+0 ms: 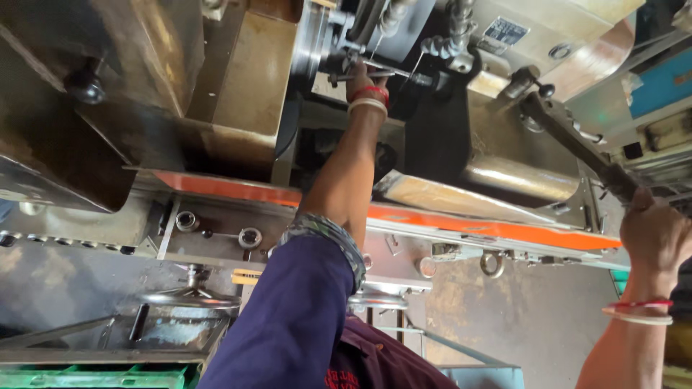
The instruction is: The person repeatedly picks up metal rods from a green tray, inserts them into a metal forming machine, and operates a lever to process each rod. After processing, the person removes the finished rod and places it into a blue crate with many other finished rods.
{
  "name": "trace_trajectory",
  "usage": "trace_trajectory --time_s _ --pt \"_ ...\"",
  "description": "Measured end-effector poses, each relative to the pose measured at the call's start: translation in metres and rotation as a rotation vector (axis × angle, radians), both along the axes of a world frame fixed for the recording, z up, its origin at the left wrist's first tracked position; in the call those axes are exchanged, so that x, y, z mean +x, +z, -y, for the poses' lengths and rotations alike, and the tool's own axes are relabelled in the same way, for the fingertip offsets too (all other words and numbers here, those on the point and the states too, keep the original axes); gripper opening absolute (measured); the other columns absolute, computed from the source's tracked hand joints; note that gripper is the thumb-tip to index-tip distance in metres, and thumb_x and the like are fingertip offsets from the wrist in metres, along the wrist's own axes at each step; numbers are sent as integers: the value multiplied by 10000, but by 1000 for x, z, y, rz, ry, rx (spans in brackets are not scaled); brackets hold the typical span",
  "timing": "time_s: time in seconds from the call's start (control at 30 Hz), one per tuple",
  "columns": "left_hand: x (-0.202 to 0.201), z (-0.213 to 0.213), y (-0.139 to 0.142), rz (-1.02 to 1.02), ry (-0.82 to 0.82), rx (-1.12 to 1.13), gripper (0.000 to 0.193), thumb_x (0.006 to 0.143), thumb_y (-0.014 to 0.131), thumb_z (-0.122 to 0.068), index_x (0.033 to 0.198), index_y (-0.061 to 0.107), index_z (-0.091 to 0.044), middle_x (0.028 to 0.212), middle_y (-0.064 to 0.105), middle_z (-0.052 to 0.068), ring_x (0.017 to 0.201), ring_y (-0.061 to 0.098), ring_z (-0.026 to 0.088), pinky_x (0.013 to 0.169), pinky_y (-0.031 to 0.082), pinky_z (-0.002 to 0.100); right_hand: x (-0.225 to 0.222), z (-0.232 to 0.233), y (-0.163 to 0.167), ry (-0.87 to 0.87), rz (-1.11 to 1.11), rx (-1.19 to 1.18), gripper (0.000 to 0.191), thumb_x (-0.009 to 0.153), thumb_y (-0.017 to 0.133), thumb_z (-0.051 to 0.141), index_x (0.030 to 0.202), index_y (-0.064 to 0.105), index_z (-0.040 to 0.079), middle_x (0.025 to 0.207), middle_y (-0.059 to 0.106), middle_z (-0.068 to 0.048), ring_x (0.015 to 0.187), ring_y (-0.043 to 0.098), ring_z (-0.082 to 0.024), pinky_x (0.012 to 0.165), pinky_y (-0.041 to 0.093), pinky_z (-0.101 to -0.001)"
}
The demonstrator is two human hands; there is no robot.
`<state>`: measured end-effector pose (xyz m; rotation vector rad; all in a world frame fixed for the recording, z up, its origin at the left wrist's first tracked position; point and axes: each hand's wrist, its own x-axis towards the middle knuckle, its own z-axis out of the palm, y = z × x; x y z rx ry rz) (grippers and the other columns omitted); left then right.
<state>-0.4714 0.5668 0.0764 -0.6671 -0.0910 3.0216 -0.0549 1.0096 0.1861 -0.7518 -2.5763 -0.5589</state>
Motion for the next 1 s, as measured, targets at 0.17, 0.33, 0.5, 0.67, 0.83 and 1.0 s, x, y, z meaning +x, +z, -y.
trace_trajectory --time_s 0.17,0.33,0.5,0.67,0.83,1.0 --pt "-6 4 -1 15 -32 6 271 995 627 -209 1257 622 -137 1164 649 70 1110 630 254 933 549 601 -10 64 24 262 -122 25 533 1114 548 292 1429 443 -125 1376 534 -416 1287 474 -570 1024 370 -624" --pt "-3 5 -10 -43 -78 -108 258 985 611 -193 1227 656 -115 1029 687 106 885 650 246 744 553 493 -7 177 28 428 -397 214 360 1183 567 83 1486 428 -52 1391 592 -323 1245 563 -439 1035 441 -502" --pt "36 6 12 -412 -243 -598 256 975 596 -177 1198 691 -94 894 724 142 659 670 238 555 557 385 -18 316 -16 1013 -437 -377 213 918 606 173 1080 553 45 895 592 -177 773 568 -295 682 443 -378" --pt "122 110 77 -834 -320 -1288 387 896 637 -275 1257 653 -136 1001 755 69 813 696 215 653 547 363 -59 504 -133 1218 549 -753 456 923 668 238 1308 604 4 687 616 -149 660 618 -373 581 471 -488" --pt "210 275 111 -645 -117 -1965 500 895 669 -423 1279 604 -110 1082 770 102 971 730 263 792 571 369 -129 637 -226 1204 728 -873 446 903 684 238 1294 575 54 892 685 -181 796 668 -401 704 505 -496" --pt "293 417 49 -262 91 -1964 529 956 662 -475 1280 552 -71 1149 764 152 1080 745 323 895 590 379 -135 722 -268 1148 639 -1148 690 801 750 242 1421 513 52 953 701 -203 864 698 -410 760 525 -487"
